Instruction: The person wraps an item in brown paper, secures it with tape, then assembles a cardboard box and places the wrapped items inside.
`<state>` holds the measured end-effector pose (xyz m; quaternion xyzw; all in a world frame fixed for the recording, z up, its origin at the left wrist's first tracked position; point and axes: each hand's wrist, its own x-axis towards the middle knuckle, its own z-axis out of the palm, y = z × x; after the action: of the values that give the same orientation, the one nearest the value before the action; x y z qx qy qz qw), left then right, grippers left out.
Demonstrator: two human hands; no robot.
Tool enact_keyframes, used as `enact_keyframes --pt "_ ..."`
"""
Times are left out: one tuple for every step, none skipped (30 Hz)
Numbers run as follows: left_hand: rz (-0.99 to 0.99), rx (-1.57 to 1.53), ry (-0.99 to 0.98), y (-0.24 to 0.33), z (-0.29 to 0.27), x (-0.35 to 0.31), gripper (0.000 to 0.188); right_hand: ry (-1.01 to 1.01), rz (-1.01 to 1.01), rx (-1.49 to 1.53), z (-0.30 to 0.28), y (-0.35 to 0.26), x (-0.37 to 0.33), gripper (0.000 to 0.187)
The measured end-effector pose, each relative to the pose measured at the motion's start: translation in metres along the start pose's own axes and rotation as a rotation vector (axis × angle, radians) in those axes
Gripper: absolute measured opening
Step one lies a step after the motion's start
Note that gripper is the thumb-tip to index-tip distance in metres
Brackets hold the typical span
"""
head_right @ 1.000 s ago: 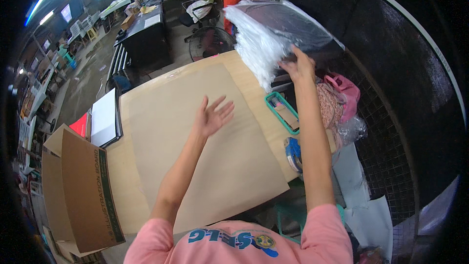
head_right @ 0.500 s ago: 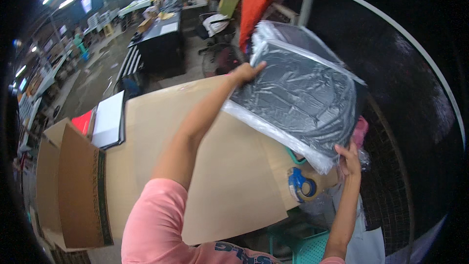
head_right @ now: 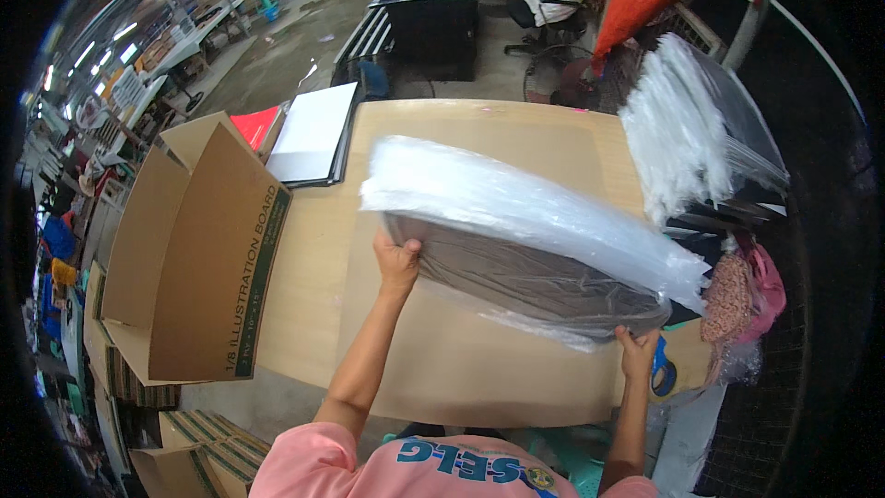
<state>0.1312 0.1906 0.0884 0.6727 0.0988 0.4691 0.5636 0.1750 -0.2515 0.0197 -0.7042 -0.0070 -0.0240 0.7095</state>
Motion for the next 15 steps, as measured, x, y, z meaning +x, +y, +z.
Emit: enact_keyframes --pt "0.042 0.008 0.064 -0.01 -0.013 0.0 0.083 -0.043 -0.025 0.023 0.008 0.007 0.011 0.058" --pt "0.084 0.017 0.126 -0.019 -0.027 -0.002 0.084 -0.07 -0.022 0.008 0.013 0.014 0.016 0.057" --pt "0.014 -0.025 0.012 -0.017 -0.041 -0.007 0.083 -0.089 -0.016 -0.011 0.017 0.019 0.02 0.056" --pt "0.014 0.103 0.034 -0.031 -0.055 -0.016 0.076 -0.113 -0.017 -0.023 0.021 0.024 0.025 0.055" --pt "0.01 0.232 0.06 -0.045 -0.069 -0.026 0.069 -0.123 -0.003 -0.062 0.025 0.042 0.029 0.06" --pt "-0.046 0.314 0.074 -0.063 -0.079 -0.038 0.063 -0.13 0.01 -0.1 0.026 0.062 0.033 0.066" --pt "-0.09 0.247 0.122 -0.079 -0.079 -0.049 0.06 -0.107 -0.05 -0.133 0.039 0.079 0.041 0.068" --pt "-0.141 0.168 0.152 -0.097 -0.07 -0.059 0.057 -0.063 -0.107 -0.172 0.048 0.094 0.042 0.07" --pt "-0.174 0.149 0.114 -0.104 -0.074 -0.064 0.055 -0.03 -0.146 -0.21 0.06 0.111 0.036 0.073" --pt "-0.198 0.135 0.09 -0.108 -0.078 -0.064 0.054 -0.009 -0.195 -0.239 0.079 0.119 0.034 0.077" --pt "-0.195 0.161 -0.004 -0.11 -0.09 -0.061 0.054 0.015 -0.244 -0.268 0.094 0.125 0.032 0.08" --pt "-0.194 0.193 -0.092 -0.111 -0.1 -0.059 0.055 -0.02 -0.182 -0.265 0.106 0.117 0.031 0.083" --pt "-0.308 0.316 -0.138 -0.099 -0.094 -0.054 0.058 -0.038 -0.117 -0.276 0.114 0.107 0.03 0.086" --pt "-0.419 0.451 -0.167 -0.088 -0.089 -0.041 0.063 -0.125 0.054 -0.246 0.134 0.067 0.042 0.088" --pt "-0.544 0.566 -0.208 -0.096 -0.092 -0.035 0.067 -0.121 0.193 -0.236 0.158 0.033 0.046 0.085"
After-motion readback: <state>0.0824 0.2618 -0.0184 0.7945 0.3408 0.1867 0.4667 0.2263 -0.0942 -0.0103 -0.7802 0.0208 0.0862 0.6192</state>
